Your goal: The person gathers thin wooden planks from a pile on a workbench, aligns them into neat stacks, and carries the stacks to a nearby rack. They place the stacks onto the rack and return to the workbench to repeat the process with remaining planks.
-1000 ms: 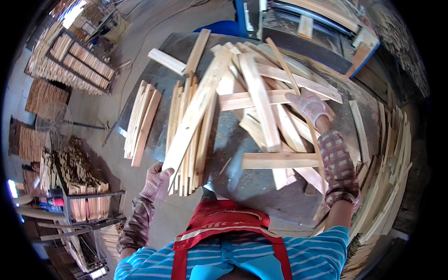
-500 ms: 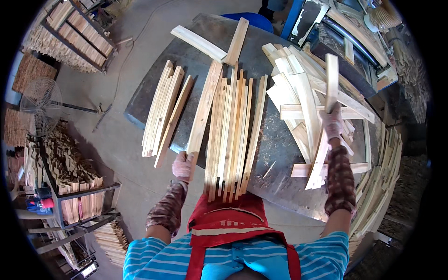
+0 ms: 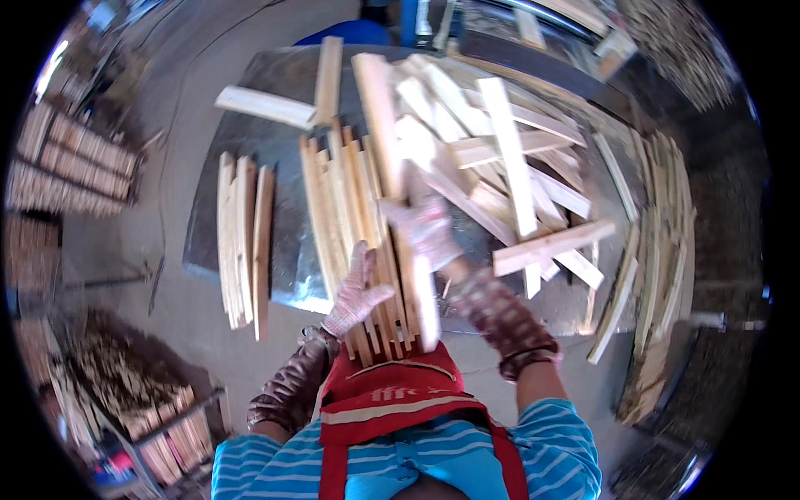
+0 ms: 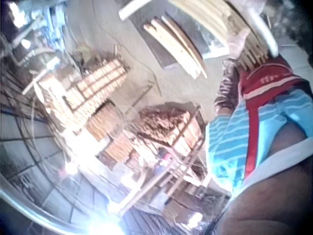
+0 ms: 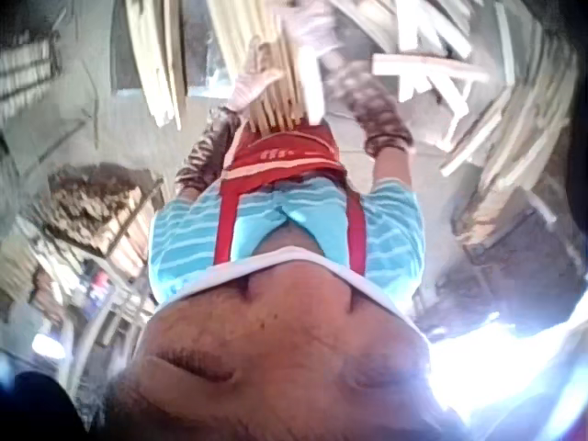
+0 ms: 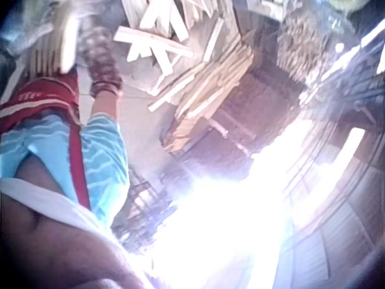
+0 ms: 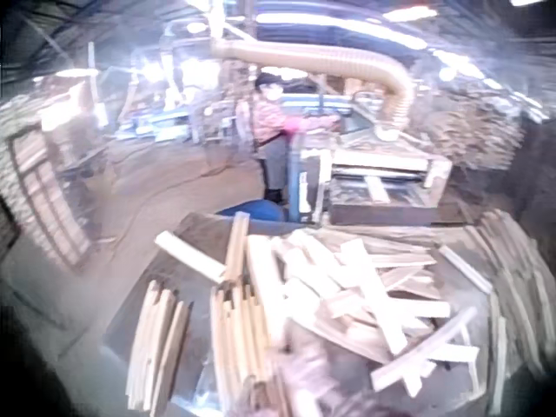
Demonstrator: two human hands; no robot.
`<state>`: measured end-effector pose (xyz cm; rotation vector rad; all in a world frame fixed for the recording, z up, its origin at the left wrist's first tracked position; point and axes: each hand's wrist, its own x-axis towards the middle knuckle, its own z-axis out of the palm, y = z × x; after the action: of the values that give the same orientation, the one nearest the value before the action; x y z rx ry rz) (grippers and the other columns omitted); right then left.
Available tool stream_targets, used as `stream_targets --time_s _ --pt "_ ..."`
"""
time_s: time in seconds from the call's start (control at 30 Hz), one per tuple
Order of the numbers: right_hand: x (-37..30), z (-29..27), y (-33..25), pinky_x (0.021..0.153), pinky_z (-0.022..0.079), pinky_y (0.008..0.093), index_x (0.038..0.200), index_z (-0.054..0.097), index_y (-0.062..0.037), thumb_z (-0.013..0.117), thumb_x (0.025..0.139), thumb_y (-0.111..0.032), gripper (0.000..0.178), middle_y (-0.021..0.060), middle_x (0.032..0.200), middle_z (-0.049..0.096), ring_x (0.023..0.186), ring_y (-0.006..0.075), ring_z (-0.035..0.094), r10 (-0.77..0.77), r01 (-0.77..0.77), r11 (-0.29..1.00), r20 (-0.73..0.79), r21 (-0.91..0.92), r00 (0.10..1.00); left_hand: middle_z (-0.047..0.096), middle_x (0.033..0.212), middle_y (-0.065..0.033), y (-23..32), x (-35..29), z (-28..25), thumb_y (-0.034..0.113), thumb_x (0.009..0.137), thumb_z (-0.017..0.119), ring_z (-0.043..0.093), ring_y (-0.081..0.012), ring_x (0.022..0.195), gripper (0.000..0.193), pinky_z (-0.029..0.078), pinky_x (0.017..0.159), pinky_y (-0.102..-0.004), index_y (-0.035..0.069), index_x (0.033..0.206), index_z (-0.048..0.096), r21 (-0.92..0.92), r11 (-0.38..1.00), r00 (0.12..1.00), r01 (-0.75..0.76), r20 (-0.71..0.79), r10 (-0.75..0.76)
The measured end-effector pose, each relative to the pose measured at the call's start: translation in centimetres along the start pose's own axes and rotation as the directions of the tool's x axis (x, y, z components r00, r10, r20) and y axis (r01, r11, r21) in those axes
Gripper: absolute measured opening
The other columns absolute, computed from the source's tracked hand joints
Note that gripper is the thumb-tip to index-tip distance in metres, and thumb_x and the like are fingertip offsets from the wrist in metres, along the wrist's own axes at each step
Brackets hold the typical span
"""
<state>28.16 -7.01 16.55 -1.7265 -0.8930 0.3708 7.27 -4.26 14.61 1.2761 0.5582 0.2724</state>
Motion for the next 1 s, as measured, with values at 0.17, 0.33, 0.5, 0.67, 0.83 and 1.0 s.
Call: stream_targets --time_s 0.17,0.33,0.5,0.67,0.83,1.0 --pt "-0.2 -0.9 -4.1 0.112 0.039 0.0380 0.149 0.039 0.0026 0.066 0.093 -0.050 0.081 0.0241 0.144 0.050 0.135 0.0314 0.049 -0.074 0.074 0.997 0.076 0.009 0.994 0.071 0.101 -0.0174 -0.8 3.1 0.3 -0.006 0.087 0.065 0.071 -0.0271 0.088 0.034 0.061 0.074 -0.0367 0.000 0.121 0.059 -0.390 0.921 0.987 -0.022 -0.155 -0.042" --pt "1.0 -13.6 8.1 0.109 0.041 0.0448 0.150 0.032 -0.0010 0.073 0.083 -0.030 0.084 0.0254 0.143 0.047 0.129 0.0384 0.050 -0.083 -0.302 0.671 -0.474 -0.677 0.877 0.070 0.087 -0.0145 0.0 2.4 -10.7 0.009 0.089 0.067 0.069 -0.0247 0.067 0.017 0.059 0.056 -0.0377 -0.001 0.102 0.061 -0.267 0.955 0.925 0.129 -0.314 -0.213" --pt "-0.2 -18.7 12.9 0.090 0.052 0.0517 0.151 0.032 -0.0115 0.067 0.082 -0.034 0.080 0.0229 0.132 0.054 0.112 0.0421 0.061 0.279 -0.453 0.457 -0.360 -0.766 0.890 0.069 0.080 -0.0119 -6.2 2.2 -17.9 0.028 0.094 0.066 0.067 -0.0253 0.063 0.028 0.054 0.055 -0.0383 0.003 0.106 0.066 0.088 0.927 0.726 0.366 -0.650 -0.225" --pt "-0.1 -19.7 12.3 0.085 0.052 0.0455 0.144 0.045 -0.0109 0.066 0.084 -0.017 0.064 0.0172 0.114 0.062 0.101 0.0358 0.064 0.007 -0.210 0.816 -0.354 -0.539 0.935 0.067 0.122 -0.0248 -10.5 4.2 -14.7 0.057 0.094 0.054 0.060 -0.0362 0.122 0.067 0.043 0.103 -0.0402 0.001 0.129 0.061 0.445 0.669 0.742 0.595 -0.625 -0.243" --pt "-1.5 -17.2 5.0 0.070 0.057 0.0280 0.138 0.053 -0.0060 0.064 0.088 -0.006 0.051 0.0088 0.107 0.066 0.082 0.0160 0.064 0.084 -0.085 0.996 -0.081 -0.016 0.993 0.067 0.125 -0.0193 -9.7 4.1 -13.2 0.049 0.094 0.058 0.060 -0.0368 0.121 0.057 0.044 0.101 -0.0411 0.003 0.128 0.062 0.388 0.692 0.693 0.608 -0.684 -0.226" --pt "-9.4 -9.3 4.3 0.075 0.056 0.0316 0.142 0.052 -0.0100 0.064 0.088 -0.024 0.057 0.0115 0.100 0.067 0.085 0.0203 0.065 0.277 -0.307 0.951 0.339 0.035 0.899 0.066 0.129 -0.0145 -8.4 4.7 -13.7 0.047 0.091 0.065 0.059 -0.0269 0.123 0.063 0.044 0.102 -0.0347 0.002 0.135 0.058 0.367 0.707 0.743 0.604 -0.579 -0.335"
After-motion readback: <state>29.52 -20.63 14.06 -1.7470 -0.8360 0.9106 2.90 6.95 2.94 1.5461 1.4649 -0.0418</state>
